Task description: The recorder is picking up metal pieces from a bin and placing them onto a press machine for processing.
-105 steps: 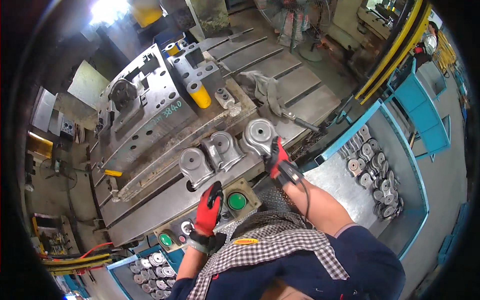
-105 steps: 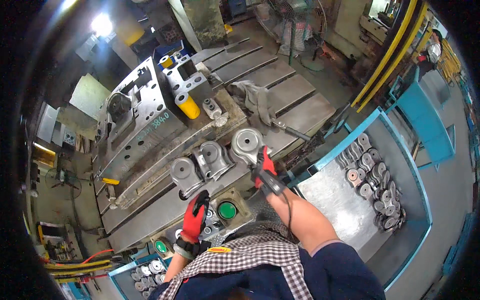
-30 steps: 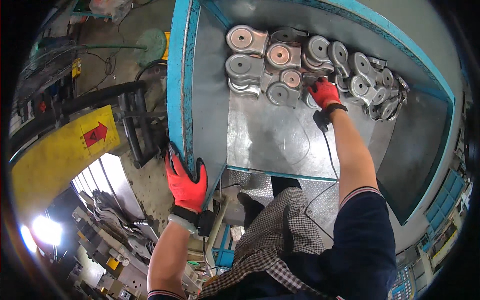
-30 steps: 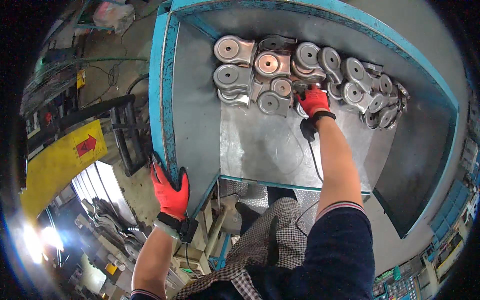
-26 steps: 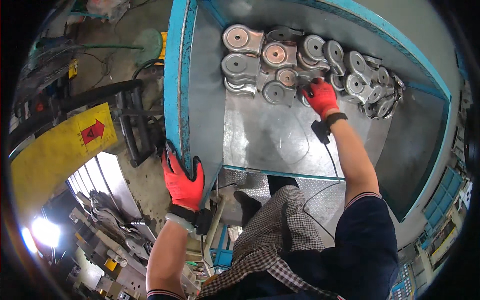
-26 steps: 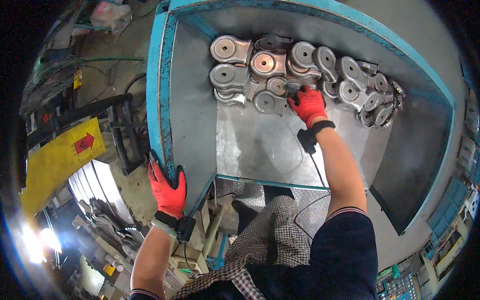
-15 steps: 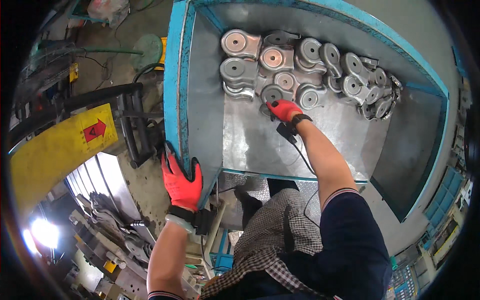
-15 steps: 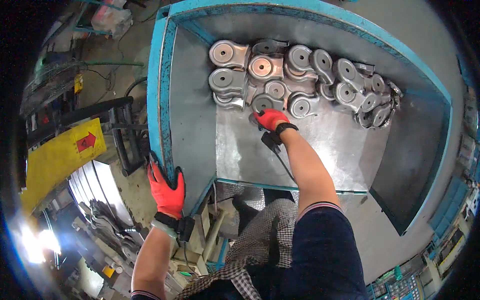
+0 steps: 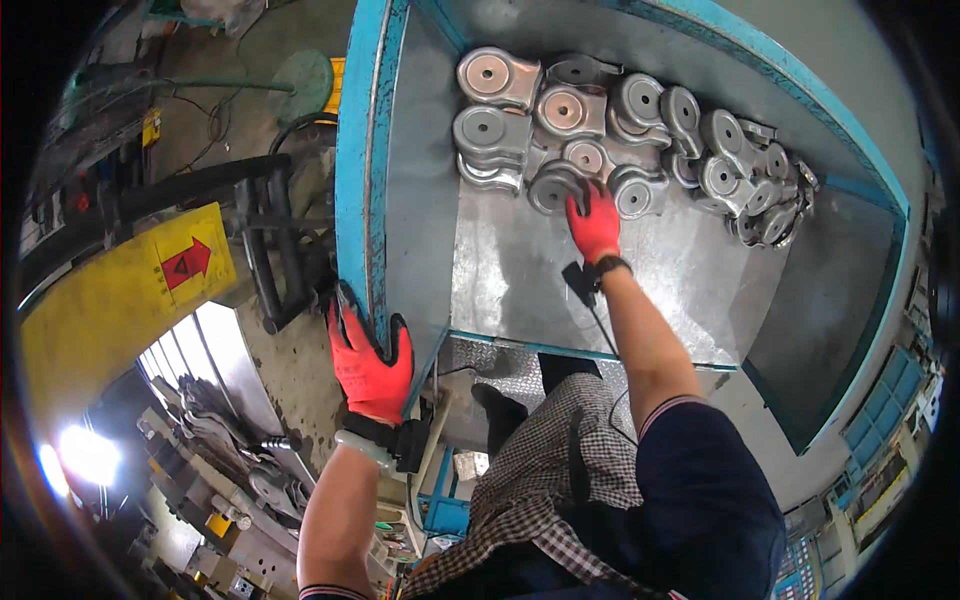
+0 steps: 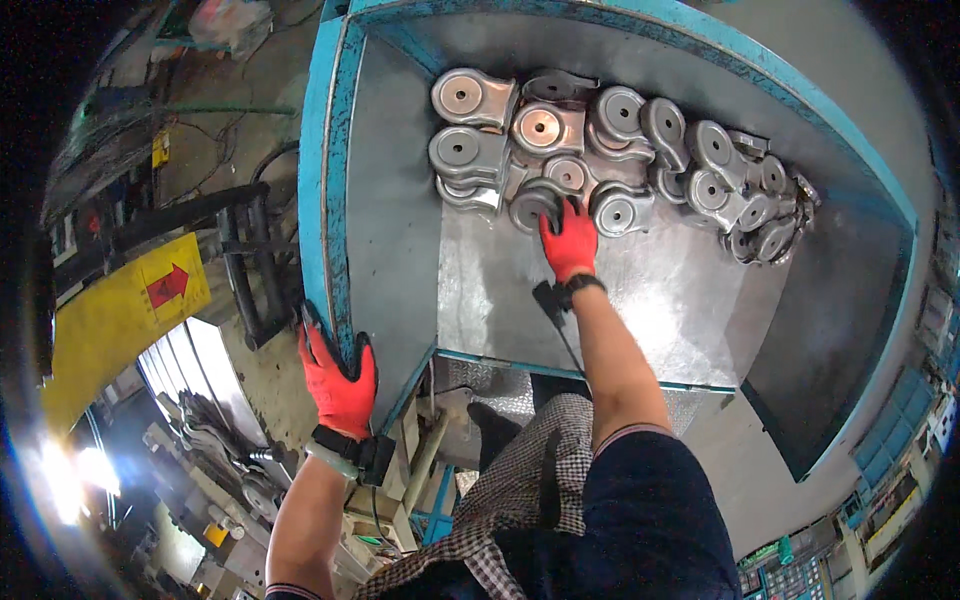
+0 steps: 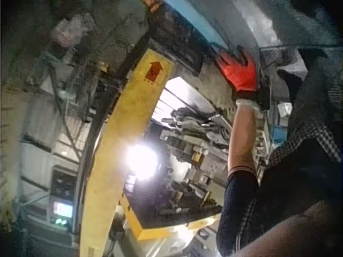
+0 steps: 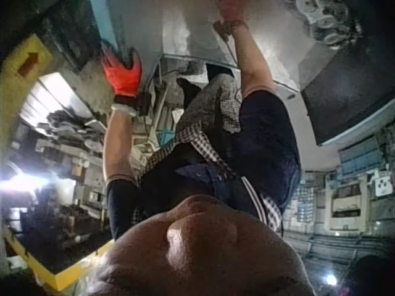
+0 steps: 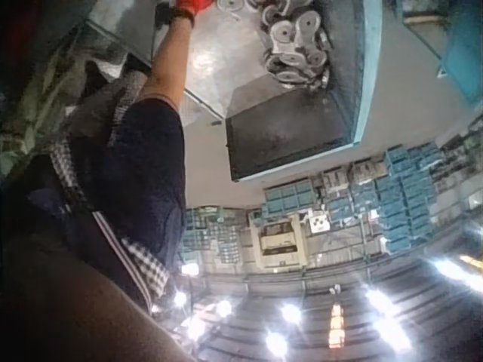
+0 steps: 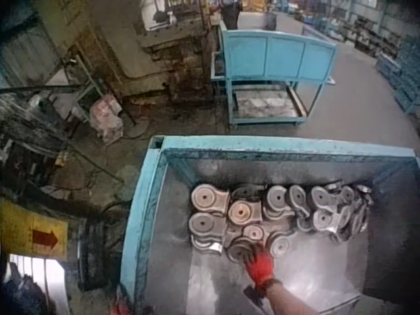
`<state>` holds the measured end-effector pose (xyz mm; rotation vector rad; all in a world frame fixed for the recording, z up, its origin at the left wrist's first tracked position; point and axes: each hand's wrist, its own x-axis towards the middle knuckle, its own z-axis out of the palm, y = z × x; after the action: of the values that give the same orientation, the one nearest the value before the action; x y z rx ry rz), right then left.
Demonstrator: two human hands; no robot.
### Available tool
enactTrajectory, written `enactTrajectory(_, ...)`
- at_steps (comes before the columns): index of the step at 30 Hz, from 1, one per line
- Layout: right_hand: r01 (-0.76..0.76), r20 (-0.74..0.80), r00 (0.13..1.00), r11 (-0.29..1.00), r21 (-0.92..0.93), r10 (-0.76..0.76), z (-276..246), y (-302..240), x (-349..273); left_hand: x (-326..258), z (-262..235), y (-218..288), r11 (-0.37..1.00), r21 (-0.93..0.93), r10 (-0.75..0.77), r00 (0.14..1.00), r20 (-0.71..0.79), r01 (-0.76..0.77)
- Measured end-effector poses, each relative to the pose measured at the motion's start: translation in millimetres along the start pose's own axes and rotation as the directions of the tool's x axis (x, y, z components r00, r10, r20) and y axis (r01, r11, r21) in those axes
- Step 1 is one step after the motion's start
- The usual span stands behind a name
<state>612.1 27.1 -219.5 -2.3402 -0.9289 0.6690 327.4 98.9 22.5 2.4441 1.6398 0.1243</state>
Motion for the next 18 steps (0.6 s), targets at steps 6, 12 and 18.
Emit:
enactTrajectory(6,-0.387,-0.045,0.915,0.904,0.18,0.4,44,49,-44,3,-1,2,1.0,-0.01,-0.011,1.0,0.012,0.011)
enactTrajectory(12,-0.548,-0.127,0.778,0.764,0.34,0.615,79,66,9,3,0,1,0.999,0.004,-0.041,0.998,0.05,0.041)
enactTrajectory(18,-0.721,-0.014,0.692,0.692,0.029,0.722,87,48,5,1,1,0,0.999,-0.001,-0.033,0.998,0.053,0.033)
